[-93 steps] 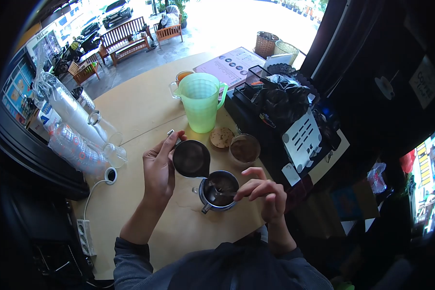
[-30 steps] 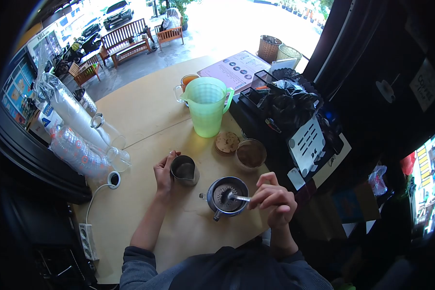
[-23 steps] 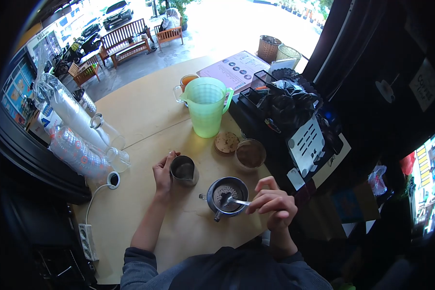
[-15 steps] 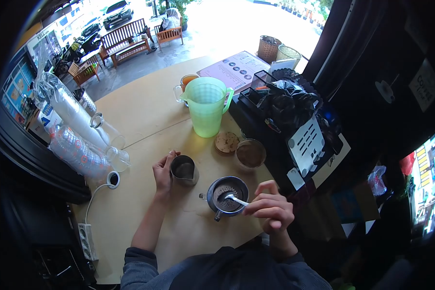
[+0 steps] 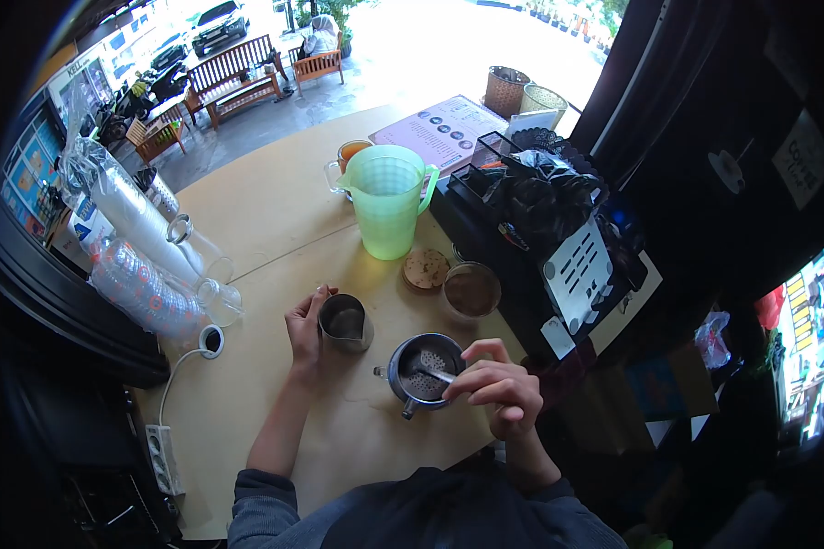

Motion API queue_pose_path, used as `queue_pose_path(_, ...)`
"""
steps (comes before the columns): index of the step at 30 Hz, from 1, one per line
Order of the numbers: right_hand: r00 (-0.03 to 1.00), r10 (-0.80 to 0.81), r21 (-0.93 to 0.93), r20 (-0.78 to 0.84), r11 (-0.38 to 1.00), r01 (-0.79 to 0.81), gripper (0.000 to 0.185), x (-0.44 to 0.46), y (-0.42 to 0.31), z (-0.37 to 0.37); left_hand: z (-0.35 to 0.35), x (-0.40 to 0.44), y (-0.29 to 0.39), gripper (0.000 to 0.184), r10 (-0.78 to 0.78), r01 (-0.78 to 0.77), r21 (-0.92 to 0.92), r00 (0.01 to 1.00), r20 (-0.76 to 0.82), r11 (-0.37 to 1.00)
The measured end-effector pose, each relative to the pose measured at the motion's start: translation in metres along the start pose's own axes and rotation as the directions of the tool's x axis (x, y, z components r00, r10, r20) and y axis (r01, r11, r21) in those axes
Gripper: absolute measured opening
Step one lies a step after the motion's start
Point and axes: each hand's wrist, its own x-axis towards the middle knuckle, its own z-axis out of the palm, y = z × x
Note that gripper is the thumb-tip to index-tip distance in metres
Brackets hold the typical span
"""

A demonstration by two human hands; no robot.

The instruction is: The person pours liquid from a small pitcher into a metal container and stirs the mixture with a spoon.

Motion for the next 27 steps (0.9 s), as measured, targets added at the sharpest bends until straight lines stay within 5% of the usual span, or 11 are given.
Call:
queue_pose_path(3, 0.997, 0.078, 0.237, -0.013, 0.969, -0.073, 0.053, -0.01, 0.005, -0.014, -0.002, 0.001, -0.002, 0.022, 0.024, -0.024, 0.008, 1.0, -0.01, 1.0)
queue_pose_path(5, 0.992, 0.112, 0.216, -0.055, 0.971, -0.098, 0.053, -0.008, 0.003, -0.012, -0.001, 0.001, -0.001, 0.021, 0.027, -0.027, -0.001, 1.0, 0.001, 1.0)
queue_pose_path(7, 0.996, 0.047, -0.019, -0.079, 0.999, -0.048, 0.055, 0.002, 0.001, 0.001, -0.001, 0.001, -0.002, 0.021, 0.031, -0.031, 0.003, 1.0, -0.002, 1.0)
queue_pose_path(11, 0.997, 0.081, 0.135, -0.007, 0.988, -0.079, 0.055, -0.006, 0.003, -0.01, 0.001, 0.0, 0.001, 0.02, 0.042, -0.042, 0.026, 0.999, -0.019, 0.999)
queue_pose_path(15, 0.997, 0.023, -0.064, -0.068, 0.998, -0.027, 0.055, 0.002, 0.002, -0.003, 0.005, -0.002, 0.004, 0.02, 0.05, -0.049, 0.027, 0.999, -0.017, 0.998)
queue_pose_path(19, 0.998, 0.061, 0.126, 0.001, 0.99, -0.061, 0.053, -0.008, 0.002, -0.013, 0.005, -0.002, 0.005, 0.02, 0.046, -0.045, 0.039, 0.998, -0.032, 0.998)
queue_pose_path(23, 1.0, -0.001, -0.081, -0.029, 0.997, -0.001, 0.054, 0.003, 0.001, -0.003, 0.005, -0.002, 0.005, 0.021, 0.056, -0.056, 0.027, 0.998, -0.021, 0.998)
queue_pose_path(27, 0.999, 0.049, 0.129, -0.02, 0.991, -0.046, 0.054, -0.006, -0.002, -0.014, 0.005, -0.004, 0.008, 0.023, 0.051, -0.051, 0.035, 0.999, -0.012, 0.998)
